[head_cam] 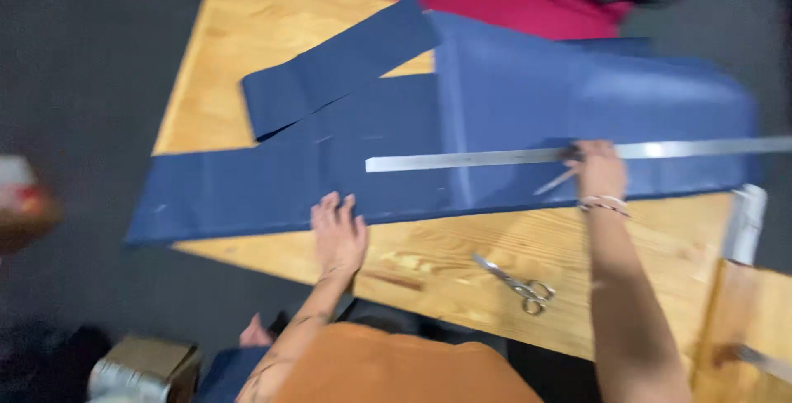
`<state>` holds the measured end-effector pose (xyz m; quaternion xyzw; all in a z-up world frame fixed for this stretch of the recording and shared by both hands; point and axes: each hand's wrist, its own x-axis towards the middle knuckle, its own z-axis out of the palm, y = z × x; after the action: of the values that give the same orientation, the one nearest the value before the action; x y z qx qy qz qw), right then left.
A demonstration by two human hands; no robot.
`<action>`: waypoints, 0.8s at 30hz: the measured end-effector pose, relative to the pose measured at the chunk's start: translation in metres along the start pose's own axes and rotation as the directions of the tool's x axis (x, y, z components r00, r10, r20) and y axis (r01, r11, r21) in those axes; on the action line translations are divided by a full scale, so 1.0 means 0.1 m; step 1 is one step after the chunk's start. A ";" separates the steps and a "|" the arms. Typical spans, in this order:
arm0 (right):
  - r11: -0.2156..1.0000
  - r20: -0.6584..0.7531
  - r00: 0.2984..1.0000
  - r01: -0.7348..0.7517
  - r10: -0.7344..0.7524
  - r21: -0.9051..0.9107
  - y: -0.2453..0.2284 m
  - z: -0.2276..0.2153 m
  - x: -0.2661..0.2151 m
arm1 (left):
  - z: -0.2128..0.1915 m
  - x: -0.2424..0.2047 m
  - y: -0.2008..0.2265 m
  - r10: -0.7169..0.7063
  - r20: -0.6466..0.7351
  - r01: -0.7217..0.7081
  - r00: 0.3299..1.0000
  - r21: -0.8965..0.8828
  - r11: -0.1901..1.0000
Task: The person measures a large piece of dark blue fabric using a metal ruler and a white marking tool, drawing a straight line across the material. They then use scissors to cut along the marked line, separating a strip of fabric, and finally fold the cut piece.
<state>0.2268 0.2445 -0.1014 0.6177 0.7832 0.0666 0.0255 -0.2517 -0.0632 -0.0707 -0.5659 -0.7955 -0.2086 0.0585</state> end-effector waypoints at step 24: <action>0.972 0.331 0.915 0.227 -0.231 0.052 -0.09 -0.21 0.51 | -0.18 0.04 0.15 0.012 -0.025 -0.010 1.000 0.058 0.998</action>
<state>0.2039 0.2901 -0.0795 0.5241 0.8348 -0.0477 0.1619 -0.2414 -0.0629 -0.0492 -0.5657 -0.7972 -0.1925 0.0862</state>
